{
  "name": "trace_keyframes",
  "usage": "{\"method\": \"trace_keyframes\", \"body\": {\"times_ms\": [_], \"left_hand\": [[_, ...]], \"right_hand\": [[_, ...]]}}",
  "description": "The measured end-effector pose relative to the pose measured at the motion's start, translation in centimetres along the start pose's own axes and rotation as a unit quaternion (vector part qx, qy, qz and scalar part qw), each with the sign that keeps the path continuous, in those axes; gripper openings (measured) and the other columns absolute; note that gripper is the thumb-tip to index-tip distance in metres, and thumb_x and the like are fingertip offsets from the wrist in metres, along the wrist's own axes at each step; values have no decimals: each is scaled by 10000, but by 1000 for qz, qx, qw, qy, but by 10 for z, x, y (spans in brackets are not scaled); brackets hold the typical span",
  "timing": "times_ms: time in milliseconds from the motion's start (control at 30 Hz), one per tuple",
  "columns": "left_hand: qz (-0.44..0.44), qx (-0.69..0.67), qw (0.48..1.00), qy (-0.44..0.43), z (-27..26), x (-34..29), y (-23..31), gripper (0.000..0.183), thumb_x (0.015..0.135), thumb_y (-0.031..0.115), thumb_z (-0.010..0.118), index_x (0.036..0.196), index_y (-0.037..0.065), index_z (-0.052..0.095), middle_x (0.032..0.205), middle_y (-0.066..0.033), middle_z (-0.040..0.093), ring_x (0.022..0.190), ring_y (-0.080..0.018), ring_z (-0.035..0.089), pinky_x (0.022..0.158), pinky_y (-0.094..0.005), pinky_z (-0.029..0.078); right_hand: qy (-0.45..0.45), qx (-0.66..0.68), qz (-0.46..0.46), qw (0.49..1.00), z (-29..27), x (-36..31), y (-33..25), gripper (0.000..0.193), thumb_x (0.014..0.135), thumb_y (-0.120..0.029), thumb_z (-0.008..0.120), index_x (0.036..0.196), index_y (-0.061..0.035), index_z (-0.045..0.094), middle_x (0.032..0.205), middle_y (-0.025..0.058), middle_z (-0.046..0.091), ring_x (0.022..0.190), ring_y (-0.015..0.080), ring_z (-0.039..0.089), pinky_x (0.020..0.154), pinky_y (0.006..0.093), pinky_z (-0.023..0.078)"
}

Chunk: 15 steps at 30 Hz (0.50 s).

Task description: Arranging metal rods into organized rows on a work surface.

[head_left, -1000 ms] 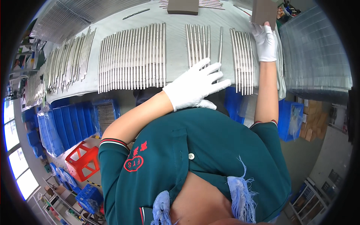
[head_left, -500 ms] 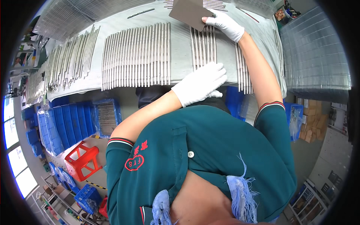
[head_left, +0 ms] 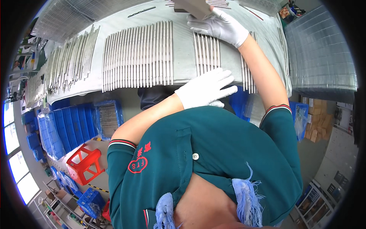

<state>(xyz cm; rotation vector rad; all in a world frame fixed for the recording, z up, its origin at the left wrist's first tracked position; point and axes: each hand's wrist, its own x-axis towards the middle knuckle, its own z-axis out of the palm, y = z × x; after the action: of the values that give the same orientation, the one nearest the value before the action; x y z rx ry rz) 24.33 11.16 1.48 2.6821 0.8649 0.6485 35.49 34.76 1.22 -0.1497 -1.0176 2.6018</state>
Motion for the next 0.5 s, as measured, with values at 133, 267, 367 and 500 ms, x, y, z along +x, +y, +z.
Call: {"method": "trace_keyframes", "body": {"times_ms": [133, 267, 367, 500], "left_hand": [[-15, -8, 999, -37, -6, -12, -3, 708, 871, 394, 731, 1469, 81, 516, 1505, -220, 474, 1441, -401, 412, 1220, -522, 323], [-43, 0, 998, -41, -22, -31, 0, 726, 841, 360, 723, 1485, 99, 513, 1528, -220, 462, 1449, -400, 401, 1230, -503, 305], [-58, 0, 998, -39, -28, -40, 1, 730, 822, 344, 732, 1478, 101, 521, 1535, -211, 458, 1452, -396, 397, 1226, -503, 312], [-49, 3, 998, -47, -27, -36, 0, 718, 827, 336, 733, 1472, 105, 522, 1543, -206, 451, 1455, -392, 393, 1225, -498, 316]], "right_hand": [[12, 44, 24, 999, -4, 18, 18, 721, 1063, -390, 556, 1533, 79, 273, 1502, 276, 416, 1375, 372, 512, 1208, 460, 419], [2, 30, 33, 999, 0, 38, 28, 730, 1061, -386, 560, 1531, 89, 266, 1489, 264, 429, 1377, 356, 512, 1217, 445, 410], [-2, 39, 33, 999, 7, 47, 34, 743, 1058, -392, 565, 1531, 94, 260, 1486, 258, 435, 1381, 346, 509, 1224, 437, 400], [11, 92, 45, 995, 5, 41, 33, 746, 1057, -390, 569, 1532, 97, 262, 1497, 268, 434, 1391, 349, 499, 1232, 426, 387]]}}
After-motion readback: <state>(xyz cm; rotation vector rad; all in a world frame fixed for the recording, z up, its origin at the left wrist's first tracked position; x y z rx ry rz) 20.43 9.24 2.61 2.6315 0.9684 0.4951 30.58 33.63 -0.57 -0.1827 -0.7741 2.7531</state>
